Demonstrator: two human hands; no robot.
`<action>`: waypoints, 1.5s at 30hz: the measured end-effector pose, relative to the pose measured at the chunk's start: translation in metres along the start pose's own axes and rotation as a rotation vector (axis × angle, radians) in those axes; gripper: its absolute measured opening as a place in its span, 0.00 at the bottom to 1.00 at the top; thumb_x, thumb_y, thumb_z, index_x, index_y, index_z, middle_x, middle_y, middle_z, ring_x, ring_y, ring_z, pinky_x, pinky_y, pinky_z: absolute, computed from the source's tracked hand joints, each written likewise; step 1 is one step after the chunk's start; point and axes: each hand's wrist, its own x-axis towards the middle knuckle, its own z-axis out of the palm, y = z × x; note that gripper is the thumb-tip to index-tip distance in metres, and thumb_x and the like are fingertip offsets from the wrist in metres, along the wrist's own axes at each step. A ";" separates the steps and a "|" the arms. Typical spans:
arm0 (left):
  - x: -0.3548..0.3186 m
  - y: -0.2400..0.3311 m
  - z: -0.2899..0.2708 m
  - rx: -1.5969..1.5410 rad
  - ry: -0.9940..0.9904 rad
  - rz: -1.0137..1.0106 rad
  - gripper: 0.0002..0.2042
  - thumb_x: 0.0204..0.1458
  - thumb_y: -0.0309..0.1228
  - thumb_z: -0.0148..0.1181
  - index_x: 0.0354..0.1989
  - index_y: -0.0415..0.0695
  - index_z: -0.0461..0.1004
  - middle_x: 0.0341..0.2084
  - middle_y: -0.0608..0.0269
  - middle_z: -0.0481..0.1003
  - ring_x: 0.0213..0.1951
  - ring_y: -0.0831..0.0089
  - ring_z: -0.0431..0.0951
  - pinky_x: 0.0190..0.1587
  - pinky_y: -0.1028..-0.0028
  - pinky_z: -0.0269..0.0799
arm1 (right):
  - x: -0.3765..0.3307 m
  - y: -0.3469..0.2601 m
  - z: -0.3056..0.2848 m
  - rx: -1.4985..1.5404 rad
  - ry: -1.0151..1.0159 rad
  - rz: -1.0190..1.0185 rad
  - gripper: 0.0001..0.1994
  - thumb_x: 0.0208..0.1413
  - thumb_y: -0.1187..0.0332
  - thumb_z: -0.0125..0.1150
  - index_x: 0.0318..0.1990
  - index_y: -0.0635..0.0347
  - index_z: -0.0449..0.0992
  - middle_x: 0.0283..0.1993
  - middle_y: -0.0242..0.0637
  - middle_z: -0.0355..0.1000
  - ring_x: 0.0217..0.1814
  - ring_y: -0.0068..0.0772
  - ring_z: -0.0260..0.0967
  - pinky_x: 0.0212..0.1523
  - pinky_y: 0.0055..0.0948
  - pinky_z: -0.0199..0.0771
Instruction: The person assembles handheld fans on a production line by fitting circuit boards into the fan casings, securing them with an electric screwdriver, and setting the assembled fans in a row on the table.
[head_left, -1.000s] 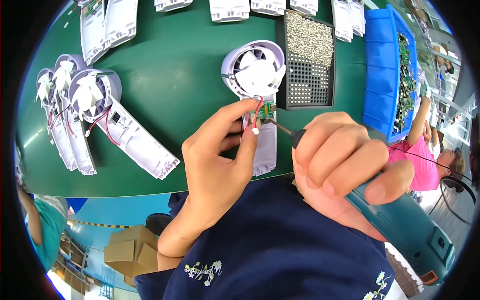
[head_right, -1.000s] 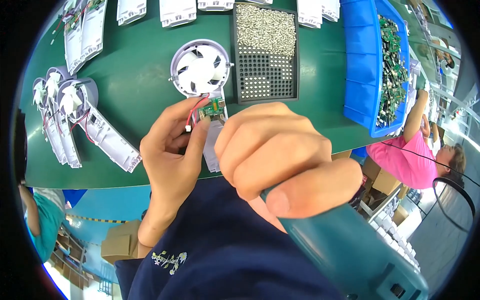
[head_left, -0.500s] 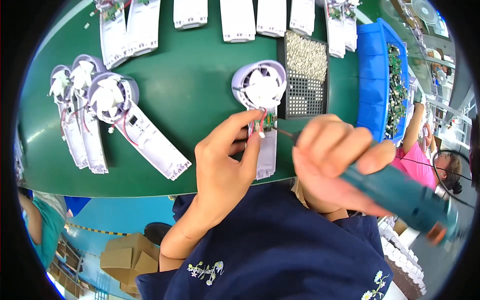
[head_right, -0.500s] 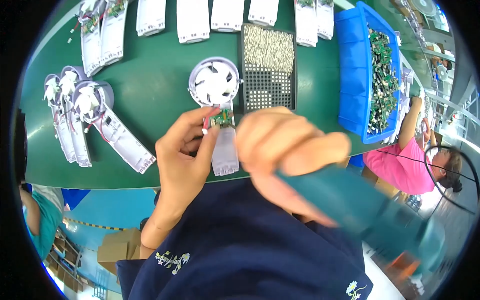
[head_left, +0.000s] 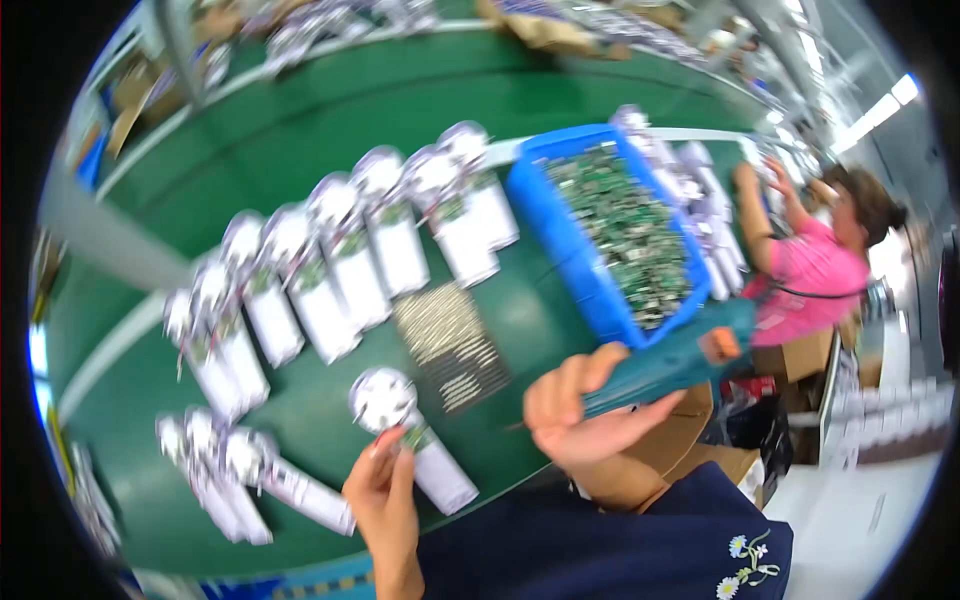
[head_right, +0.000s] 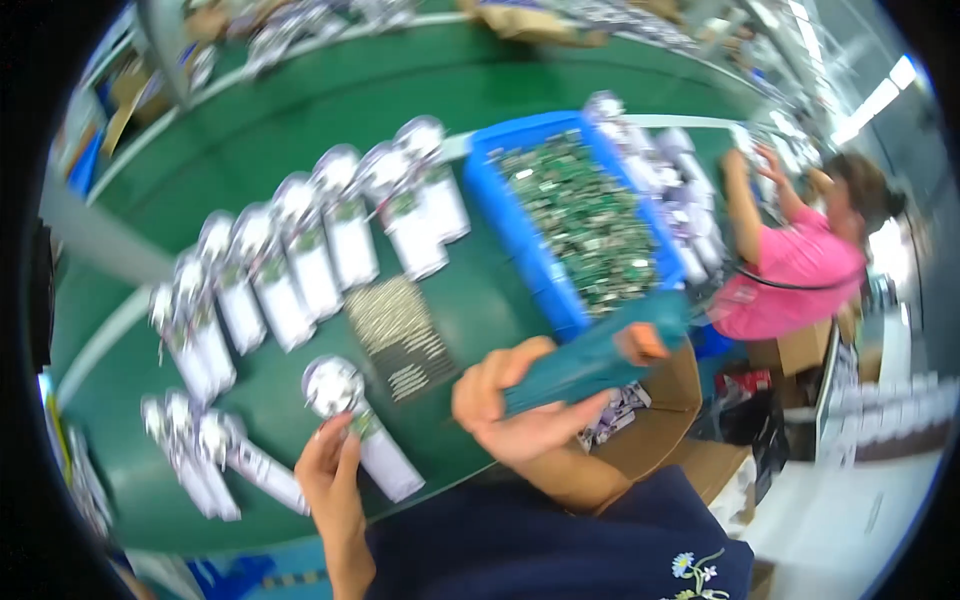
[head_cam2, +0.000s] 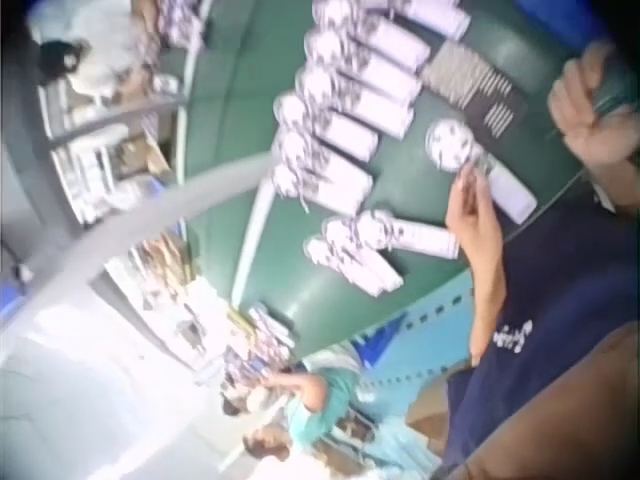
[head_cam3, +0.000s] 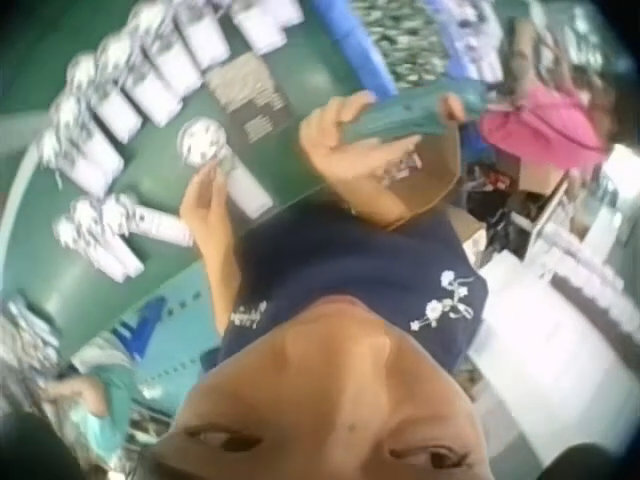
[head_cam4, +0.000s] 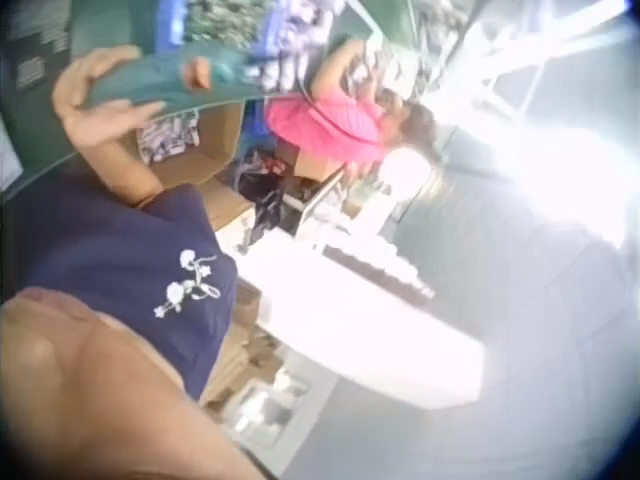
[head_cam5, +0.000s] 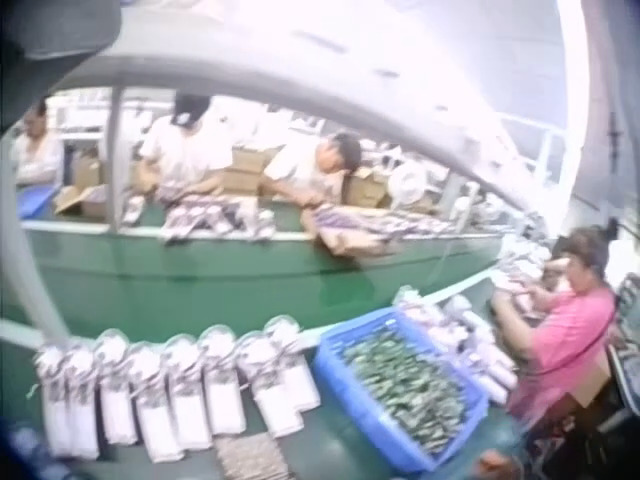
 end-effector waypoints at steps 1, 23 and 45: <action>-0.001 0.003 0.002 -0.002 0.025 0.029 0.13 0.56 0.18 0.56 0.49 0.30 0.74 0.38 0.65 0.76 0.36 0.85 0.73 0.39 0.85 0.65 | -0.002 0.001 0.001 0.028 0.002 0.041 0.45 0.45 0.18 0.37 0.38 0.59 0.65 0.21 0.37 0.62 0.15 0.30 0.55 0.16 0.32 0.57; 0.008 0.004 0.012 0.027 -0.030 0.009 0.15 0.57 0.21 0.59 0.54 0.34 0.73 0.37 0.66 0.78 0.35 0.86 0.71 0.39 0.85 0.63 | -0.025 -0.020 0.002 -0.270 0.225 0.346 0.40 0.55 0.25 0.31 0.39 0.61 0.64 0.28 0.43 0.66 0.14 0.27 0.56 0.14 0.25 0.58; 0.002 0.001 0.007 -0.095 0.033 0.055 0.12 0.56 0.17 0.58 0.49 0.33 0.75 0.46 0.63 0.70 0.37 0.82 0.73 0.39 0.82 0.67 | -0.044 0.001 0.000 -0.563 0.152 0.680 0.06 0.63 0.70 0.53 0.40 0.65 0.68 0.38 0.44 0.72 0.16 0.16 0.60 0.17 0.18 0.61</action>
